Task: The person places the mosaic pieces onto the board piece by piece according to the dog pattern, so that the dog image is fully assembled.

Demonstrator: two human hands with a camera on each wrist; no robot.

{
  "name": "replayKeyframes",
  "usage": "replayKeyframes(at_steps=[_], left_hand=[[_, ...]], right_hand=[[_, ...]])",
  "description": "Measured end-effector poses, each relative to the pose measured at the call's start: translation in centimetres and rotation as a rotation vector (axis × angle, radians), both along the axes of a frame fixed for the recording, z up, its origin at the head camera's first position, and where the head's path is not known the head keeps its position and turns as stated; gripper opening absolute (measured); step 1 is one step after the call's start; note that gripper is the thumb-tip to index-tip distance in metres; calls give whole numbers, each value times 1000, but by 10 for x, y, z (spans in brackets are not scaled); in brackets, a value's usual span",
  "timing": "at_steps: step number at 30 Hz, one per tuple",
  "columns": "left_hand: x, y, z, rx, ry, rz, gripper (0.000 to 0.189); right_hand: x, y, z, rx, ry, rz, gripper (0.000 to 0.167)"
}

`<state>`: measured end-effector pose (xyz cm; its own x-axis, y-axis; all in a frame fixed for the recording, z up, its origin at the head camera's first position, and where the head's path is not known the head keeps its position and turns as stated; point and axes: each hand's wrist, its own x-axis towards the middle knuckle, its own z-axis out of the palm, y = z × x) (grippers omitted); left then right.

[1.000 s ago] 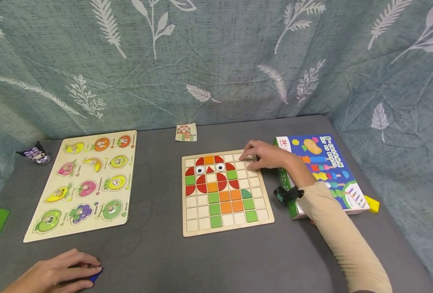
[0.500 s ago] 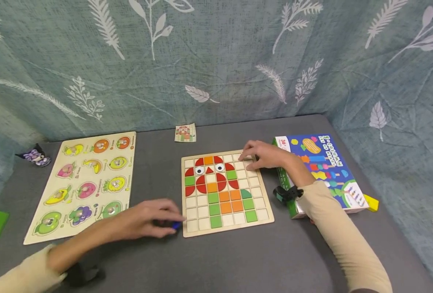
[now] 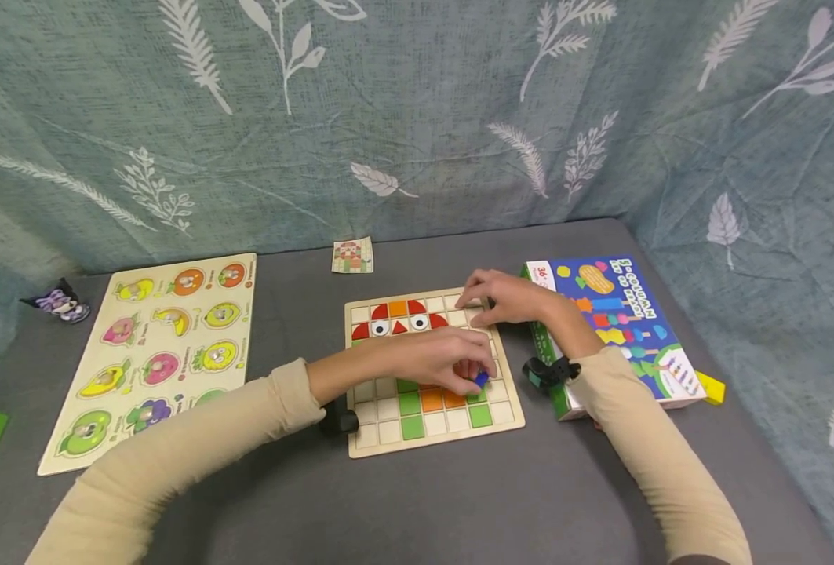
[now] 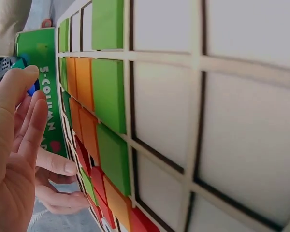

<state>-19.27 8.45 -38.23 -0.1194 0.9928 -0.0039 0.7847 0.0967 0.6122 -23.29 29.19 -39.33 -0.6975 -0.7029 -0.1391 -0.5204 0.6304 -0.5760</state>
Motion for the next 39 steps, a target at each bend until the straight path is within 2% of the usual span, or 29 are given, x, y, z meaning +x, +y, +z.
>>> replayKeyframes(at_steps=[10, 13, 20, 26, 32, 39], left_hand=[[-3, 4, -1, -13, -119, 82, 25], [-3, 6, -4, -15, -107, 103, 20], [-5, 10, -7, -10, -1, 125, 8], [-10, 9, -3, 4, -34, 114, 3], [-13, 10, 3, 33, -89, 147, 7], [-8, 10, 2, -44, -82, 93, 29]], right_hand=[[-1, 0, 0, -14, 37, 31, 32], [-1, 1, 0, -14, 41, 31, 33], [-1, 1, -2, -28, 64, 41, 31], [-2, 1, -1, -13, 67, 46, 31], [-2, 1, 1, -1, 69, 36, 28], [0, 0, 0, -9, 59, 31, 29]])
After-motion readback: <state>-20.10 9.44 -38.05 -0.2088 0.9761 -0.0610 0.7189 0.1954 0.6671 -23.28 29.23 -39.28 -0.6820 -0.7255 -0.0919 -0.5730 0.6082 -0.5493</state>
